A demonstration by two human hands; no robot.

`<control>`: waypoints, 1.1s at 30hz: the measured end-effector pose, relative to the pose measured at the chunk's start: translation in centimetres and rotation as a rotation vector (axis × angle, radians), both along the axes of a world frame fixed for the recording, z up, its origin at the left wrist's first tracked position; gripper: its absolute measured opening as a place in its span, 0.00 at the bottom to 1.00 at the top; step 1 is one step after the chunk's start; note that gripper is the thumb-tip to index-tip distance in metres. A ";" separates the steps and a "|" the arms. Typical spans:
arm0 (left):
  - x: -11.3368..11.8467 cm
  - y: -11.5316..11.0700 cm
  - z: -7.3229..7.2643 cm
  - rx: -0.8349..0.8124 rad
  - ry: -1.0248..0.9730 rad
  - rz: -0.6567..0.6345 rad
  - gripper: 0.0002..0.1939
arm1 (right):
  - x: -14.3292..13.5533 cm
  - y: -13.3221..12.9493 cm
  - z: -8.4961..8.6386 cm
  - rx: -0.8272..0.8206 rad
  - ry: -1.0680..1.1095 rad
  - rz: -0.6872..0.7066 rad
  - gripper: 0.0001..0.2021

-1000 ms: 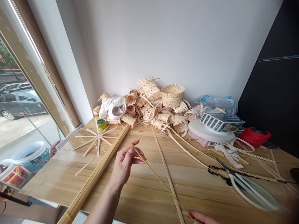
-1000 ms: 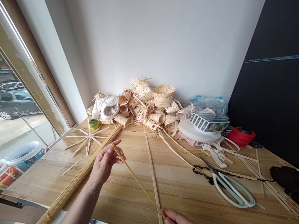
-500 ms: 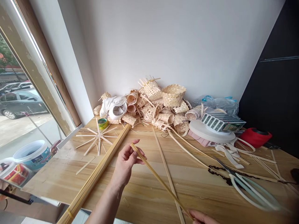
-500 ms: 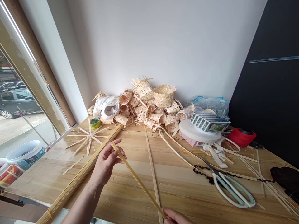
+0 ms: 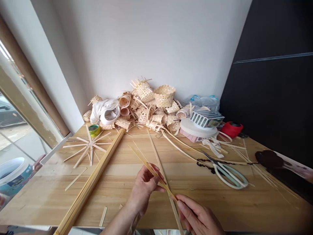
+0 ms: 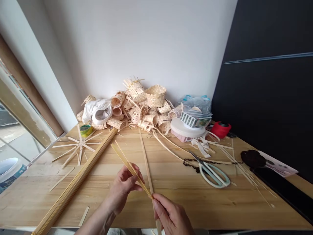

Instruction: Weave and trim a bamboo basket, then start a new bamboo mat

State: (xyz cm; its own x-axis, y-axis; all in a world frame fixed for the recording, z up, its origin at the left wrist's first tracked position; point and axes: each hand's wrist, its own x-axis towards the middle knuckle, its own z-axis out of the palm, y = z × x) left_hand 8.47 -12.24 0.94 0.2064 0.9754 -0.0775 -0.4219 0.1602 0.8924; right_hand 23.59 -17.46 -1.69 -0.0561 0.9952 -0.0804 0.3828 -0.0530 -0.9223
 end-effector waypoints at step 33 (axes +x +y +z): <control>-3.8 7.5 2.5 0.000 0.051 0.149 0.21 | 16.5 7.3 2.1 0.155 -0.378 -0.494 0.05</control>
